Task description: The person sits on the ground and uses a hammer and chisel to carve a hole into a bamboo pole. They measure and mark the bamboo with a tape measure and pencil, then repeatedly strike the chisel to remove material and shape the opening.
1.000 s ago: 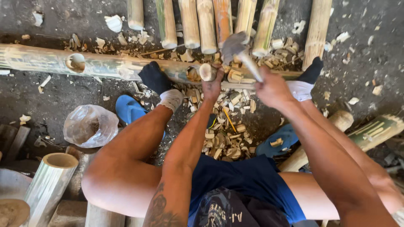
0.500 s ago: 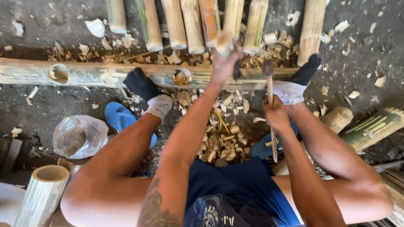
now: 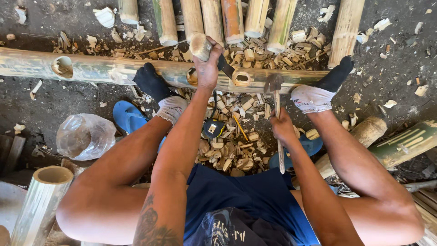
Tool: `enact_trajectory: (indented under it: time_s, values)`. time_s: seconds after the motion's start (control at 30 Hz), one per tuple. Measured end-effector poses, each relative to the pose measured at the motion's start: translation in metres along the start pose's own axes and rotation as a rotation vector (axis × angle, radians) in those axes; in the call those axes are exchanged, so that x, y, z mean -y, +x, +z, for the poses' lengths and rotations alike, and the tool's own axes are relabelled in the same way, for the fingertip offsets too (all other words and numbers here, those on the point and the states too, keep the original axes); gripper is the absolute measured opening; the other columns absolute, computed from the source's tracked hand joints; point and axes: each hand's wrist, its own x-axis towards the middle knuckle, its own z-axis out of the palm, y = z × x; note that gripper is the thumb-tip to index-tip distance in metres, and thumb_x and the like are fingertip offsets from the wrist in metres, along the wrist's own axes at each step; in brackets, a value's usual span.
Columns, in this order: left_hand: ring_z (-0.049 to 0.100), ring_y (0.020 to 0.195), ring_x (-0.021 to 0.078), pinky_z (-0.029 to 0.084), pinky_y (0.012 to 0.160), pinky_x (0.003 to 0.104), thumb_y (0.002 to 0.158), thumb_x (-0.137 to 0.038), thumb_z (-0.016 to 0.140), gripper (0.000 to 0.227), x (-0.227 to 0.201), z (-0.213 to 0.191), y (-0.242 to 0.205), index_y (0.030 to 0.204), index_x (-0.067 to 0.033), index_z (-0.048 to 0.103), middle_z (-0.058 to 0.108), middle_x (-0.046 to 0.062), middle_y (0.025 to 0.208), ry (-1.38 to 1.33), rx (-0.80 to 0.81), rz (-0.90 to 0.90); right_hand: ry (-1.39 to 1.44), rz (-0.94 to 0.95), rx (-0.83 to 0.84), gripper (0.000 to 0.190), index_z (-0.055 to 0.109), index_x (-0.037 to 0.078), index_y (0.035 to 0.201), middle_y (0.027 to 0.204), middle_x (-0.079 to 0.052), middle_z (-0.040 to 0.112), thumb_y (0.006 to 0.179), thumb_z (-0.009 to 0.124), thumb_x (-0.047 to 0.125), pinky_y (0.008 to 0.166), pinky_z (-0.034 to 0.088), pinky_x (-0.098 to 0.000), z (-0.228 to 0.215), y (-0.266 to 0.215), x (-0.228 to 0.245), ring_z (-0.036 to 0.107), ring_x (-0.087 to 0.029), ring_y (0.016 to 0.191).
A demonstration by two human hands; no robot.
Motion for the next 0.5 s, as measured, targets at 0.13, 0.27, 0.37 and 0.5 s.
enact_trajectory:
  time_s: [0.13, 0.27, 0.37, 0.5]
  values:
    - [0.064, 0.090, 0.0178, 0.057, 0.089, 0.034, 0.095, 0.001, 0.064, 0.019, 0.008, -0.004, -0.007, 0.113, -0.0009, 0.059, 0.064, 0.006, 0.096, 0.073, 0.009, -0.007, -0.009, -0.002, 0.033, 0.016, 0.049, 0.011, 0.106, 0.064, 0.000, 0.045, 0.092, 0.052, 0.002, 0.034, 0.030, -0.0303, -0.006, 0.005, -0.004, 0.041, -0.011, 0.041]
    - [0.071, 0.094, 0.0208, 0.063, 0.092, 0.040, 0.097, -0.001, 0.062, 0.015, -0.005, -0.015, -0.035, 0.110, -0.0038, 0.057, 0.071, 0.007, 0.094, 0.132, 0.159, 0.204, -0.066, -0.043, -0.040, 0.017, 0.050, 0.007, 0.109, 0.070, -0.003, 0.049, 0.093, 0.053, 0.002, 0.037, 0.034, -0.0299, 0.001, 0.000, 0.000, 0.044, -0.012, 0.047]
    - [0.069, 0.109, 0.0252, 0.057, 0.107, 0.045, 0.094, 0.002, 0.067, 0.023, -0.026, -0.021, -0.028, 0.114, -0.0032, 0.056, 0.069, 0.010, 0.101, 0.205, 0.444, 0.006, -0.474, -0.441, -0.151, 0.015, 0.057, 0.005, 0.113, 0.080, -0.004, 0.063, 0.099, 0.059, 0.004, 0.052, 0.047, -0.0252, 0.012, -0.004, 0.034, 0.061, -0.009, 0.064]
    - [0.072, 0.106, 0.0230, 0.060, 0.098, 0.041, 0.095, 0.001, 0.066, 0.020, -0.026, -0.012, 0.002, 0.113, -0.0054, 0.060, 0.071, 0.007, 0.105, 0.286, 0.395, -0.155, -0.470, -0.305, -0.067, 0.016, 0.054, 0.004, 0.118, 0.082, -0.012, 0.062, 0.104, 0.054, 0.012, 0.042, 0.046, -0.0289, 0.015, -0.029, 0.120, 0.057, -0.016, 0.057]
